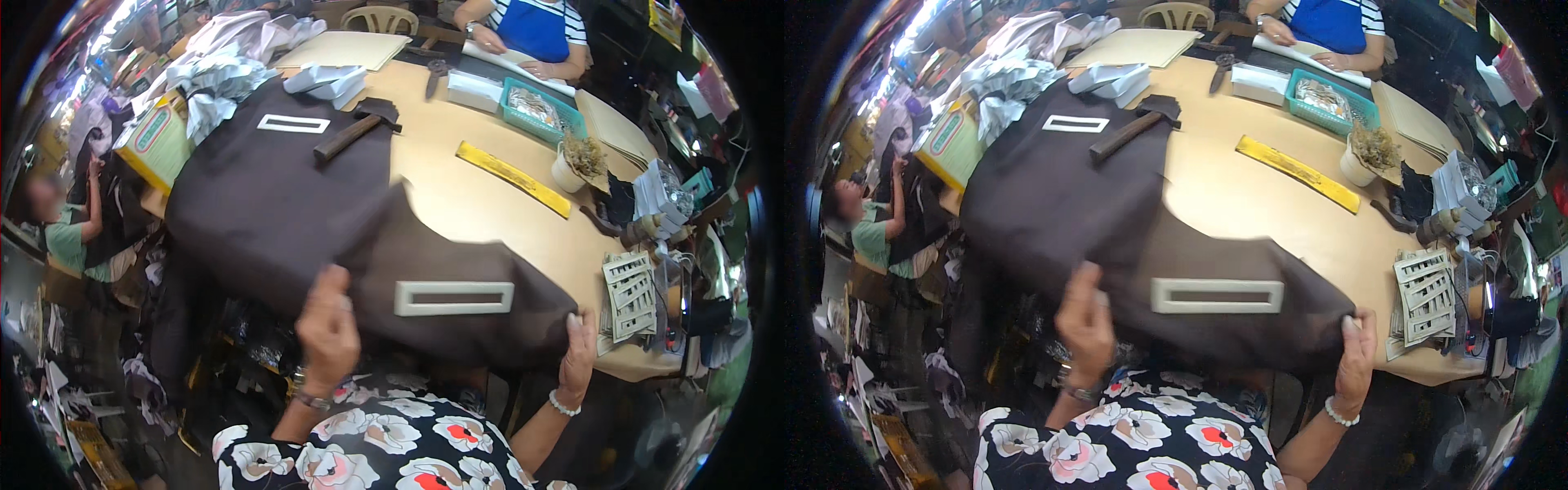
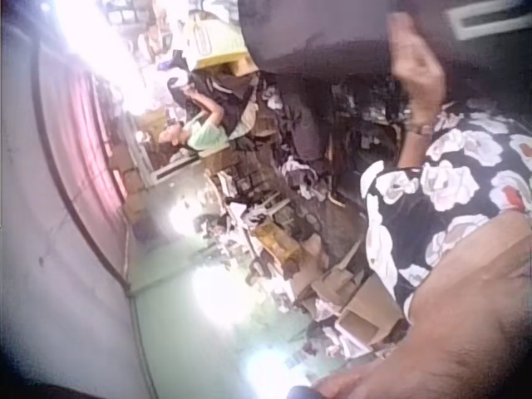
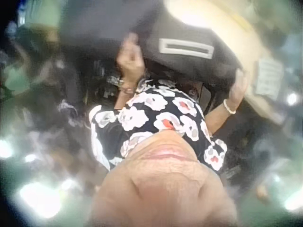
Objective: The person repeatedly measures and marks dark fabric on a table using a yellow ruler and a white rectangular template, then uses a hammer-like tool to press or cut along the marked lines. The person folds and repositions the fabric multiple times to continue the process.
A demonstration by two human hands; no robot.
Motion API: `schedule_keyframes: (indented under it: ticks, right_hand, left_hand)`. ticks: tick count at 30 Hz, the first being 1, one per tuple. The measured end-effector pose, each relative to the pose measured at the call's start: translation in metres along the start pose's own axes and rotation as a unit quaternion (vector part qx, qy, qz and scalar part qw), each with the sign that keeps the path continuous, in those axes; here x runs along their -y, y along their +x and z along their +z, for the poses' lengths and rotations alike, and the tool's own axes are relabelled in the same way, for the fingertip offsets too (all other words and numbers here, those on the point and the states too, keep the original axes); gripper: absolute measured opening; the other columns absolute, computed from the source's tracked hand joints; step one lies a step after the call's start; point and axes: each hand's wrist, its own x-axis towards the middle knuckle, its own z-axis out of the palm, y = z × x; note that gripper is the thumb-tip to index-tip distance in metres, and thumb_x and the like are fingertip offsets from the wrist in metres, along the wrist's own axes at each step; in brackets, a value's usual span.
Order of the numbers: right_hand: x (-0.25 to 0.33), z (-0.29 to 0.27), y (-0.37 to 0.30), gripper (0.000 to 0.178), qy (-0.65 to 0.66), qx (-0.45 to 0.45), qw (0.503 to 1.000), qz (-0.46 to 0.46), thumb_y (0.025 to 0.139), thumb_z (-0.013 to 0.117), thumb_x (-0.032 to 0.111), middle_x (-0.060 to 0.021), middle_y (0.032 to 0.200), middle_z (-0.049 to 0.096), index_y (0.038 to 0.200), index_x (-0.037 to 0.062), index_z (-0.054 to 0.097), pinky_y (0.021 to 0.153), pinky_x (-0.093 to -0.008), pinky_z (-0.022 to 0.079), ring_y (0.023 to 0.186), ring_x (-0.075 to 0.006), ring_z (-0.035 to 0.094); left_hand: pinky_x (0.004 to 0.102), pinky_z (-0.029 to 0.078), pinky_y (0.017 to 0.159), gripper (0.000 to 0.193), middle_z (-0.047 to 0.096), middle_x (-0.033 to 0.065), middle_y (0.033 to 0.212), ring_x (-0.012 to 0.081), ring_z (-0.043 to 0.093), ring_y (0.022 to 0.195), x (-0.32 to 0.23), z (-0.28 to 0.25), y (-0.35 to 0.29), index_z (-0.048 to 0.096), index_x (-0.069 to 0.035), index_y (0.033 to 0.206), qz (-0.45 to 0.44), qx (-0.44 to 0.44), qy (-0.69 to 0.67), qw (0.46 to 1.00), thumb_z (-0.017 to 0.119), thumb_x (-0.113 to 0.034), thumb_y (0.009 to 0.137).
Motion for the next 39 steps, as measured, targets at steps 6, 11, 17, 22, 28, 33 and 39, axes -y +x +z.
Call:
schedule_keyframes:
  ticks: [6, 11, 17, 22, 28, 33, 39]
  right_hand:
    - [0.082, 0.122, -0.012, 0.074, 0.097, 0.298, 0.941, -0.126, 0.086, 0.051, -0.009, -0.0228, 0.120, 0.058, 0.150, 0.0051, 0.016, 0.088, -0.0309, 0.048, 0.102, -0.0217, 0.061]
    - [0.101, 0.235, -0.018, 0.058, 0.057, 0.529, 0.731, -0.427, 0.076, 0.056, -0.010, -0.0264, 0.120, 0.049, 0.132, 0.0044, 0.051, 0.078, -0.0373, 0.052, 0.092, -0.0386, 0.061]
    - [0.045, 0.320, -0.071, 0.054, 0.041, 0.482, 0.721, -0.496, 0.076, 0.056, -0.001, -0.0228, 0.114, 0.050, 0.129, 0.0111, 0.056, 0.062, -0.0372, 0.052, 0.070, -0.0306, 0.061]
    - [-0.021, 0.339, -0.109, 0.051, -0.024, 0.618, 0.670, -0.411, 0.074, 0.058, 0.002, -0.0179, 0.111, 0.048, 0.125, 0.0049, 0.055, 0.071, -0.0398, 0.052, 0.088, -0.0316, 0.061]
    - [0.037, 0.373, -0.109, 0.069, 0.022, 0.655, 0.613, -0.441, 0.081, 0.053, 0.006, -0.0231, 0.104, 0.053, 0.145, 0.0078, 0.030, 0.064, -0.0399, 0.051, 0.074, -0.0323, 0.061]
    - [0.052, 0.382, -0.084, 0.077, 0.033, 0.578, 0.691, -0.432, 0.073, 0.057, 0.001, -0.0279, 0.121, 0.048, 0.144, -0.0011, 0.026, 0.063, -0.0400, 0.052, 0.075, -0.0358, 0.062]
    - [0.028, 0.370, -0.034, 0.080, -0.112, 0.536, 0.770, -0.328, 0.072, 0.055, -0.004, -0.0390, 0.136, 0.035, 0.146, 0.0066, 0.025, 0.064, -0.0443, 0.054, 0.075, -0.0429, 0.064]
  left_hand:
    - [0.0370, 0.041, 0.101, 0.038, 0.058, 0.0129, 0.131, 0.0264, 0.055, 0.120, 0.013, -0.163, 0.084, 0.055, 0.000, 0.130, 0.098, -0.314, 0.303, 0.894, 0.052, -0.002, 0.091]
    - [0.0365, 0.042, 0.099, 0.039, 0.055, 0.0138, 0.134, 0.0286, 0.054, 0.120, 0.028, -0.300, 0.138, 0.052, -0.003, 0.132, 0.156, -0.333, 0.465, 0.805, 0.049, -0.004, 0.093]
    - [0.0362, 0.040, 0.102, 0.046, 0.053, 0.0163, 0.133, 0.0287, 0.053, 0.121, 0.138, -0.388, 0.127, 0.041, -0.002, 0.140, 0.103, -0.231, 0.648, 0.718, 0.047, -0.007, 0.095]
    - [0.0365, 0.037, 0.106, 0.050, 0.048, 0.0180, 0.137, 0.0269, 0.046, 0.127, 0.243, -0.384, 0.039, 0.037, -0.002, 0.142, 0.044, -0.148, 0.519, 0.841, 0.047, -0.006, 0.093]
    - [0.0382, 0.037, 0.105, 0.048, 0.046, 0.0182, 0.140, 0.0291, 0.045, 0.129, 0.152, -0.392, 0.105, 0.042, -0.003, 0.140, 0.115, -0.197, 0.493, 0.839, 0.046, -0.006, 0.092]
    - [0.0398, 0.038, 0.103, 0.050, 0.046, 0.0189, 0.140, 0.0321, 0.045, 0.128, 0.113, -0.344, 0.188, 0.041, -0.004, 0.140, 0.154, -0.151, 0.403, 0.889, 0.044, -0.004, 0.090]
    - [0.0409, 0.041, 0.100, 0.056, 0.047, 0.0183, 0.139, 0.0342, 0.045, 0.127, 0.227, -0.299, 0.233, 0.038, -0.004, 0.142, 0.199, -0.038, 0.451, 0.869, 0.047, -0.001, 0.087]
